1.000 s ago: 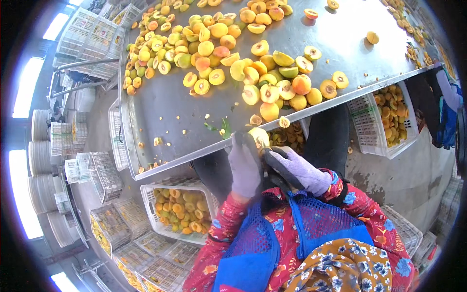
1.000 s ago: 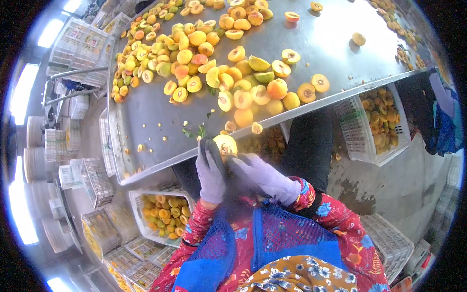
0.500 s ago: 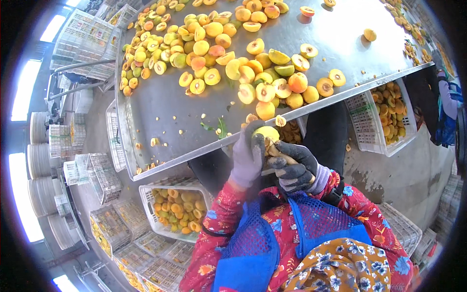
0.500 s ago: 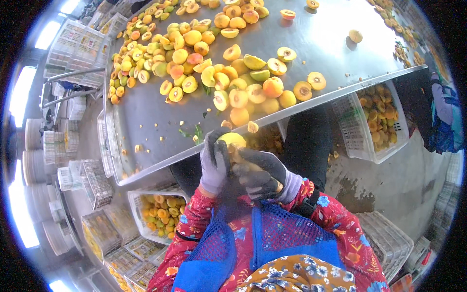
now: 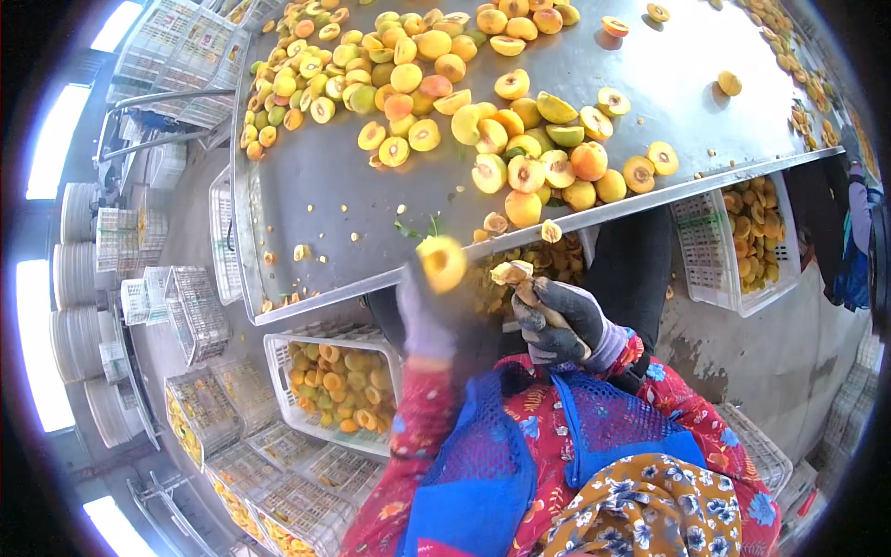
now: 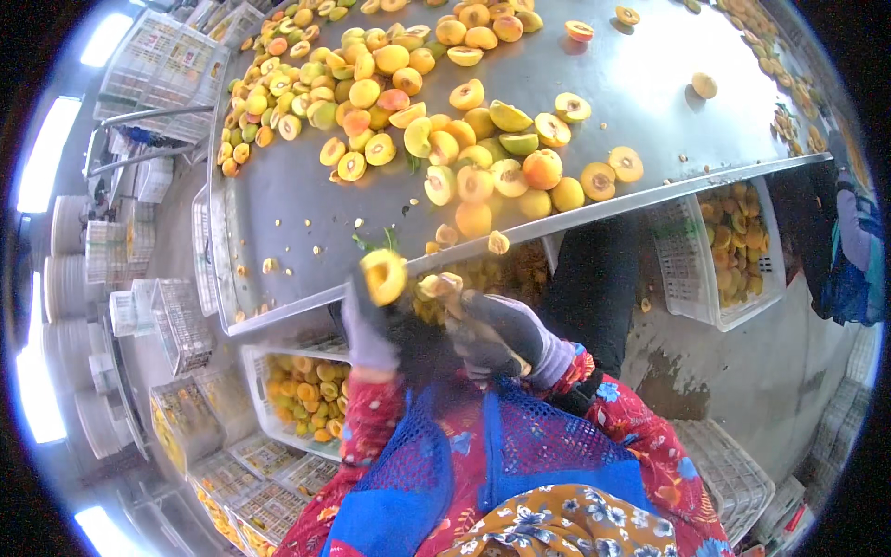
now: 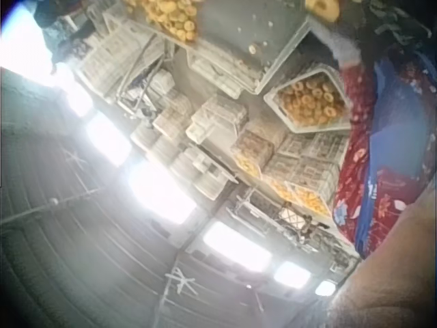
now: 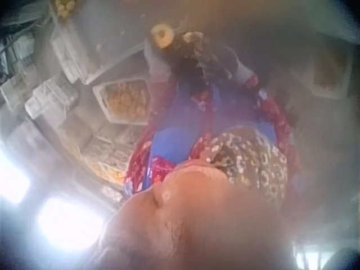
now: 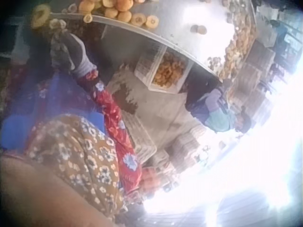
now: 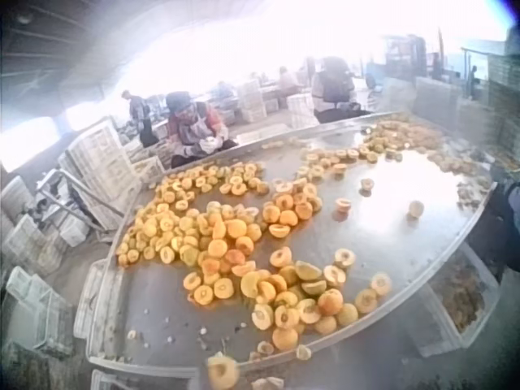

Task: Sorting and pitting apricots using a handheld pitting tool on a large processing table.

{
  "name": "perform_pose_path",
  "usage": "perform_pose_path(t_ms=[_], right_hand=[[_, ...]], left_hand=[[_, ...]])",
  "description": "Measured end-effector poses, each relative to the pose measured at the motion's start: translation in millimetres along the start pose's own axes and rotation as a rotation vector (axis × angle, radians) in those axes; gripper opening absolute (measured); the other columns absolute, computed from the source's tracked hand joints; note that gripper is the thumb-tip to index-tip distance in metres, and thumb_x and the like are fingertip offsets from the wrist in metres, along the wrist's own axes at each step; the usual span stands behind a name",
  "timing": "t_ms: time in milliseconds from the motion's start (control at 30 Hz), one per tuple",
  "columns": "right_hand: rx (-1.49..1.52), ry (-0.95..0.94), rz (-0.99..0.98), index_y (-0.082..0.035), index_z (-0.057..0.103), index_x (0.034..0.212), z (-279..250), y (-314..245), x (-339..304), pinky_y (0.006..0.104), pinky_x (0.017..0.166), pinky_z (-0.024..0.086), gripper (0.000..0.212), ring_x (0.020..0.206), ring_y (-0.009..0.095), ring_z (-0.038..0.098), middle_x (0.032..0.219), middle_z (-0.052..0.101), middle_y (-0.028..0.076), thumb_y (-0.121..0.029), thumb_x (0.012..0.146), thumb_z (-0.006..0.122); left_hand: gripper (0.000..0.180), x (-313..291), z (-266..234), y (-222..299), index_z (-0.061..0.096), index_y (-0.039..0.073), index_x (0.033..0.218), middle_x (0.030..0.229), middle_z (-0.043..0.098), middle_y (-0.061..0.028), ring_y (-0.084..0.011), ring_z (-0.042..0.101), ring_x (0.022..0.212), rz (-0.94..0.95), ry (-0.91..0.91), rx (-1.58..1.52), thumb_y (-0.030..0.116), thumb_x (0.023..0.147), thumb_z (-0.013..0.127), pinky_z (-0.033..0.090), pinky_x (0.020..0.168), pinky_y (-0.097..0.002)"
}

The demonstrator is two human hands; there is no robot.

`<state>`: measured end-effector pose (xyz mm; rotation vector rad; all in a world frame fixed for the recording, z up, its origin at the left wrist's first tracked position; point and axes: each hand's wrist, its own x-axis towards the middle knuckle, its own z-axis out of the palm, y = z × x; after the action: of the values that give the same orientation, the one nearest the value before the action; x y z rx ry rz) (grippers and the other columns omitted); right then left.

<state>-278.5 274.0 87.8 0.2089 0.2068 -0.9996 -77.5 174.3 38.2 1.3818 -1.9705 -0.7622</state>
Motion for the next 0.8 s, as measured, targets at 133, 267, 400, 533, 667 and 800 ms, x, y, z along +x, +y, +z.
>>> perform_pose_path(t_ms=[133,267,400,533,667,800], right_hand=[[-0.450,0.294,-0.009,-0.008,0.053,0.090,-9,-11,1,0.0221,0.038,0.028,0.033,0.037,0.006,0.035,0.054,0.043,-0.002,-0.039,0.100,0.049],[-0.772,0.276,0.034,-0.009,0.054,0.088,-20,-19,4,0.0206,0.038,0.029,0.034,0.038,0.006,0.037,0.052,0.041,-0.003,-0.042,0.099,0.052],[-0.422,0.427,-0.110,-0.009,0.056,0.089,-48,-27,14,0.0216,0.037,0.031,0.036,0.038,0.006,0.038,0.053,0.043,-0.003,-0.044,0.098,0.052],[-0.802,0.445,-0.091,0.001,0.060,0.099,-55,-24,0,0.0281,0.067,0.047,0.030,0.073,0.012,0.055,0.084,0.060,0.002,-0.028,0.099,0.052],[-1.114,0.435,-0.165,-0.002,0.059,0.096,-43,-20,-7,0.0271,0.058,0.042,0.030,0.066,0.010,0.051,0.077,0.056,0.001,-0.031,0.099,0.052],[-1.168,0.456,-0.346,-0.008,0.054,0.088,-43,-12,-2,0.0217,0.044,0.033,0.029,0.049,0.005,0.043,0.061,0.047,-0.004,-0.034,0.100,0.052]], left_hand=[[0.059,-40,-112,-50,0.044,-0.004,0.134,0.128,0.050,-0.0270,-0.0408,0.051,0.120,0.077,-0.160,0.786,0.020,0.086,0.066,0.047,0.096,-0.0424],[0.051,-57,-166,-104,0.048,0.003,0.134,0.127,0.053,-0.0269,-0.0421,0.053,0.118,-0.506,-0.141,0.916,0.039,0.097,0.046,0.046,0.095,-0.0461],[0.048,69,-104,-55,0.053,0.004,0.130,0.127,0.055,-0.0243,-0.0398,0.054,0.117,-0.308,-0.037,0.724,0.039,0.098,0.044,0.043,0.098,-0.0474],[0.043,195,-24,-34,0.056,0.001,0.122,0.123,0.056,-0.0268,-0.0397,0.056,0.114,-0.091,-0.020,0.672,0.033,0.093,0.053,0.044,0.098,-0.0461],[0.050,229,18,-86,0.053,-0.001,0.121,0.116,0.058,-0.0290,-0.0424,0.056,0.112,0.049,-0.058,0.597,0.032,0.085,0.065,0.045,0.097,-0.0475],[0.051,200,19,-72,0.049,0.002,0.121,0.111,0.060,-0.0223,-0.0309,0.064,0.097,-0.182,-0.316,0.096,0.022,0.080,0.070,0.055,0.076,-0.0402]])
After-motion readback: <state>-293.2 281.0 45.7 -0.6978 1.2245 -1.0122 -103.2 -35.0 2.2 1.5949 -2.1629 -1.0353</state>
